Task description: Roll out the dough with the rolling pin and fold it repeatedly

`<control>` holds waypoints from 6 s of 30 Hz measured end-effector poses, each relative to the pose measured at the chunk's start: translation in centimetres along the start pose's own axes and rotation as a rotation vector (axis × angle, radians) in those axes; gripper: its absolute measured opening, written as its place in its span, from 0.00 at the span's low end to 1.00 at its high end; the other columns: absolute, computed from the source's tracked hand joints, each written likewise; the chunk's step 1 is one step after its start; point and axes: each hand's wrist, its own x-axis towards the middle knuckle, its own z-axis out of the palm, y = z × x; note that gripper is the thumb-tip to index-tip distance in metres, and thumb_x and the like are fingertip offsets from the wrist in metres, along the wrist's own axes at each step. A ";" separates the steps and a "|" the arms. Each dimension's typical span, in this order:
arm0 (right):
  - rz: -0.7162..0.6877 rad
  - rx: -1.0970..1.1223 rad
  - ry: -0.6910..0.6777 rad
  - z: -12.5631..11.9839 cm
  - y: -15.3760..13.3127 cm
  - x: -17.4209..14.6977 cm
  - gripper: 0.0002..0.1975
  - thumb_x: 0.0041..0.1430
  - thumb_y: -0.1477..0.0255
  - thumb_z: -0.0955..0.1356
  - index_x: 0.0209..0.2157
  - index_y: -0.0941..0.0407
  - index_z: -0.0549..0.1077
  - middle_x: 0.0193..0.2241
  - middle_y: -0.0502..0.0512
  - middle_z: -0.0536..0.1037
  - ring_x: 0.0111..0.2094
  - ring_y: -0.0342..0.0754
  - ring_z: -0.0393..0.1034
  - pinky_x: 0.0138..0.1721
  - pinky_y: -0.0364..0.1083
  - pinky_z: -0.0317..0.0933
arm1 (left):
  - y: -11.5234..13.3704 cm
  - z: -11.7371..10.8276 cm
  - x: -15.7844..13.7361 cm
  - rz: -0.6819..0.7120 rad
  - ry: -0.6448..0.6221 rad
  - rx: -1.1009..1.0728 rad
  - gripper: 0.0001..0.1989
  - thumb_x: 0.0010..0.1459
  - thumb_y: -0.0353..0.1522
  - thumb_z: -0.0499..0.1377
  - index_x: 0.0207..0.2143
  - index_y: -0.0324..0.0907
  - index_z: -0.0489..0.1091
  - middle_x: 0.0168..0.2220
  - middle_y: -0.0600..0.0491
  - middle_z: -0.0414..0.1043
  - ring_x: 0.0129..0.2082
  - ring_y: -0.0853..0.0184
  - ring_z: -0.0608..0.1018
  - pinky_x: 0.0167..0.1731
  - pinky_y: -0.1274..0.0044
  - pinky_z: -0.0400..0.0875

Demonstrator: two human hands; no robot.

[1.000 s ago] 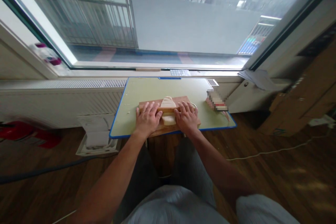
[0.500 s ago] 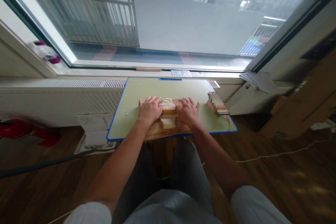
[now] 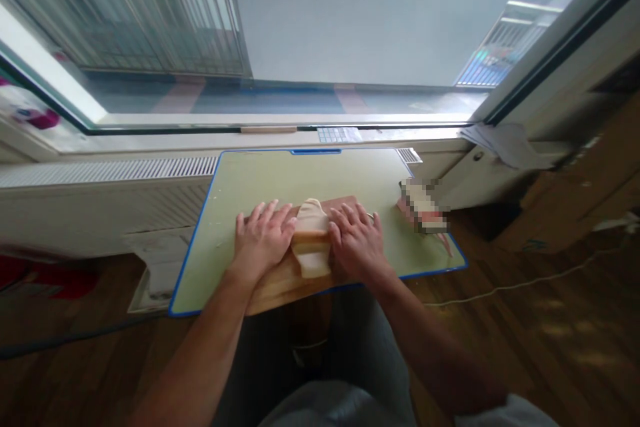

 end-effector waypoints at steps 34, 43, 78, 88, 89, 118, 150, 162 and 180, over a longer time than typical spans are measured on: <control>0.155 0.101 -0.120 0.2 0.7 11.5 0.28 0.66 0.58 0.65 0.62 0.56 0.77 0.62 0.65 0.79 0.64 0.64 0.69 0.64 0.62 0.62 | 1.1 0.4 10.5 -0.227 -0.007 -0.021 0.26 0.72 0.42 0.46 0.57 0.46 0.79 0.63 0.38 0.75 0.62 0.46 0.74 0.61 0.50 0.68; 0.164 0.098 -0.096 0.5 0.8 11.4 0.27 0.69 0.56 0.64 0.60 0.56 0.79 0.59 0.67 0.80 0.62 0.64 0.71 0.62 0.59 0.63 | 1.0 0.2 10.2 -0.202 0.004 -0.041 0.26 0.72 0.45 0.48 0.56 0.46 0.80 0.61 0.39 0.77 0.61 0.47 0.76 0.59 0.54 0.71; 0.059 0.027 -0.010 0.3 0.1 8.7 0.24 0.73 0.55 0.62 0.56 0.52 0.81 0.57 0.61 0.82 0.60 0.59 0.71 0.62 0.55 0.61 | 1.9 0.0 7.9 -0.121 -0.025 -0.057 0.23 0.71 0.43 0.48 0.58 0.52 0.78 0.67 0.45 0.72 0.65 0.49 0.71 0.64 0.54 0.65; 0.112 0.101 -0.102 0.7 0.8 13.7 0.25 0.70 0.57 0.63 0.59 0.54 0.80 0.58 0.63 0.82 0.60 0.60 0.73 0.61 0.53 0.64 | 1.2 0.4 12.2 -0.148 -0.015 -0.072 0.24 0.71 0.40 0.47 0.56 0.47 0.79 0.62 0.40 0.74 0.61 0.48 0.74 0.59 0.55 0.70; 0.114 0.105 -0.098 0.8 0.9 14.0 0.26 0.70 0.57 0.63 0.59 0.55 0.80 0.59 0.63 0.82 0.60 0.60 0.73 0.61 0.53 0.65 | 1.2 0.3 12.4 -0.150 -0.009 -0.073 0.24 0.71 0.40 0.47 0.56 0.47 0.79 0.62 0.39 0.74 0.61 0.47 0.74 0.59 0.55 0.70; 0.006 -0.030 0.054 -0.4 -0.6 3.3 0.27 0.79 0.51 0.56 0.52 0.51 0.79 0.58 0.60 0.80 0.61 0.58 0.66 0.64 0.57 0.53 | 2.6 0.3 3.0 -0.067 0.081 0.001 0.23 0.73 0.44 0.46 0.56 0.51 0.78 0.64 0.45 0.75 0.63 0.50 0.72 0.64 0.55 0.61; 0.094 0.079 -0.096 1.0 0.5 12.9 0.28 0.70 0.52 0.63 0.59 0.52 0.80 0.61 0.63 0.79 0.62 0.63 0.70 0.63 0.59 0.63 | 1.7 -0.1 11.6 -0.124 -0.064 -0.030 0.27 0.72 0.41 0.44 0.58 0.45 0.78 0.63 0.39 0.75 0.62 0.46 0.75 0.60 0.53 0.71; 0.051 -0.010 0.059 0.9 -0.1 7.2 0.25 0.75 0.54 0.62 0.59 0.52 0.79 0.60 0.59 0.80 0.61 0.61 0.69 0.63 0.58 0.58 | 2.2 0.3 7.1 -0.079 -0.006 -0.013 0.25 0.72 0.43 0.46 0.59 0.49 0.77 0.66 0.43 0.74 0.63 0.48 0.73 0.62 0.52 0.67; -0.015 0.053 0.082 0.8 -0.1 -0.8 0.34 0.79 0.50 0.56 0.72 0.56 0.66 0.73 0.63 0.66 0.75 0.60 0.54 0.75 0.68 0.40 | 2.0 1.1 -1.1 0.027 0.116 -0.029 0.31 0.75 0.47 0.41 0.70 0.48 0.68 0.74 0.47 0.66 0.73 0.52 0.66 0.71 0.52 0.55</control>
